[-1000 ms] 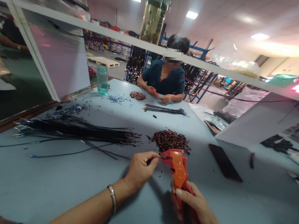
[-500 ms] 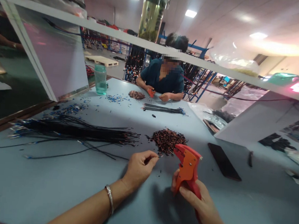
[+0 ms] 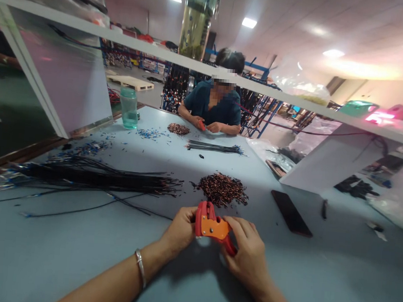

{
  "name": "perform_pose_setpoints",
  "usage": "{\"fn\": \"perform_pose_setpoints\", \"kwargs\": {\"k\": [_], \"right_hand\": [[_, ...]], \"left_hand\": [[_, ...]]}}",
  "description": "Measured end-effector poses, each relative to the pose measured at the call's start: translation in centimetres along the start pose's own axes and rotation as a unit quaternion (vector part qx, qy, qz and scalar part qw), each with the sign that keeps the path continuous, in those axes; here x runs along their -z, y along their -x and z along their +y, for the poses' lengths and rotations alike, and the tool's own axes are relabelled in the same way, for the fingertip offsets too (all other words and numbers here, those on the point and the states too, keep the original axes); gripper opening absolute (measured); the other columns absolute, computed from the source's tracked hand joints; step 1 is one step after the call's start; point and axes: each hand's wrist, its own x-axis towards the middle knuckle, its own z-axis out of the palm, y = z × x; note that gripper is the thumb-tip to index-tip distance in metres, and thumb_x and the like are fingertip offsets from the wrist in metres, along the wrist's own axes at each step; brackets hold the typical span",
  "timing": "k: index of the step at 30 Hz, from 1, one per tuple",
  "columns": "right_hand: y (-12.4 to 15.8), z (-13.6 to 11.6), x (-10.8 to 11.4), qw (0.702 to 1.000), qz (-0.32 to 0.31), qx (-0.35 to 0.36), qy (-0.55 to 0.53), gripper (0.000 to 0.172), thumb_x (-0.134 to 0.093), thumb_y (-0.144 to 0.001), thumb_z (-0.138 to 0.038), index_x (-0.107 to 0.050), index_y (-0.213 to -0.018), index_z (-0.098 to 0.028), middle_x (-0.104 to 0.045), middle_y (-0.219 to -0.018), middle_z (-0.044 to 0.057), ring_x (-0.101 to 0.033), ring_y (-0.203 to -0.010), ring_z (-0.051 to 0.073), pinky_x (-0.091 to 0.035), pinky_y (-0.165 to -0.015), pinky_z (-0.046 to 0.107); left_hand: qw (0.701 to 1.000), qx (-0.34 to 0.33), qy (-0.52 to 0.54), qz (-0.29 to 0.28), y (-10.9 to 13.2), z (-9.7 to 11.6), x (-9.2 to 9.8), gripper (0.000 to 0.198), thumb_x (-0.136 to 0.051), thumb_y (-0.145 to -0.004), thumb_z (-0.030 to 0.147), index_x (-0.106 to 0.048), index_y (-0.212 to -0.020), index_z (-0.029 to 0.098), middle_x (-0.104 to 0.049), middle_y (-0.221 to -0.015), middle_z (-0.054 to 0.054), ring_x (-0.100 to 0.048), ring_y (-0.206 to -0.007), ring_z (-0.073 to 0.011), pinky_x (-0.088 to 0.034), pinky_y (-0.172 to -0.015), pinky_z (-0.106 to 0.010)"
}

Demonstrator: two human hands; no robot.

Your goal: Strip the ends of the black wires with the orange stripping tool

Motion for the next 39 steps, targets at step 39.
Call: {"fn": "perform_pose_setpoints", "kwargs": {"k": [39], "right_hand": [[-0.3, -0.3, -0.3, 0.997, -0.054, -0.034, -0.044, 0.014, -0.045, -0.077, -0.013, -0.056, -0.084, -0.019, -0.062, -0.061, 0.002, -0.060, -0.051, 0.018, -0.041, -0.051, 0.024]], "left_hand": [[0.997, -0.052, -0.060, -0.018, -0.8, -1.3, 0.3, 0.041, -0.068, -0.074, 0.053, -0.070, -0.071, 0.012, -0.067, -0.065, -0.003, -0.055, -0.060, -0.0143, -0.045, -0.063, -0.026]]}}
